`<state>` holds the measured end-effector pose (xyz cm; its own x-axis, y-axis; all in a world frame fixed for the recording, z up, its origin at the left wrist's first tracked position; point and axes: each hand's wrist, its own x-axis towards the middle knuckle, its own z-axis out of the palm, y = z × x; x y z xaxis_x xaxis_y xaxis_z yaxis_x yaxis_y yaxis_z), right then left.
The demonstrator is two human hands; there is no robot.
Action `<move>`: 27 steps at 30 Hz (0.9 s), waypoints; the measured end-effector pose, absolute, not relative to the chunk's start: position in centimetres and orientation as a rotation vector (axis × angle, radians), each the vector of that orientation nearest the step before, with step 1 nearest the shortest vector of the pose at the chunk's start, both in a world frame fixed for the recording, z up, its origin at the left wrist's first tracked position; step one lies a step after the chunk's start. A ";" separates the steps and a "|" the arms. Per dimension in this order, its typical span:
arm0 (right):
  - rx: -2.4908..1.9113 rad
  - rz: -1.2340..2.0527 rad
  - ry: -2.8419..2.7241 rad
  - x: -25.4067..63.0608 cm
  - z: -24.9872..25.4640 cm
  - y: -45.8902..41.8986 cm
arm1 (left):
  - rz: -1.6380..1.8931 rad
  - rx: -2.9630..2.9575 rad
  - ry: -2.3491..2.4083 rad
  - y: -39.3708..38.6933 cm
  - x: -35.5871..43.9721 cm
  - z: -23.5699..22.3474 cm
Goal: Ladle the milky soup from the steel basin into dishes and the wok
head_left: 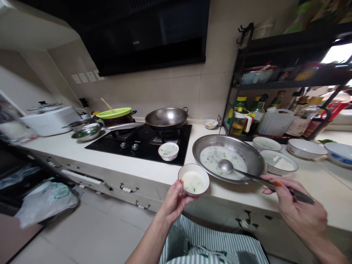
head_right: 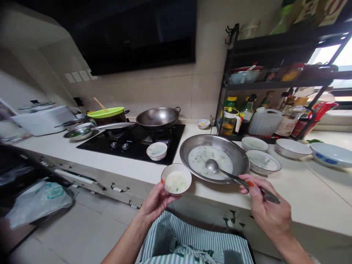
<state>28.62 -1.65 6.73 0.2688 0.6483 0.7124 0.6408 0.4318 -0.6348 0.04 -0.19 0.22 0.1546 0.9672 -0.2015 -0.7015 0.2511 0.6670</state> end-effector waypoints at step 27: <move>-1.303 0.286 -0.994 28.3 8.2 -0.6 | 1.263 0.453 0.675 -0.3 0.1 0.3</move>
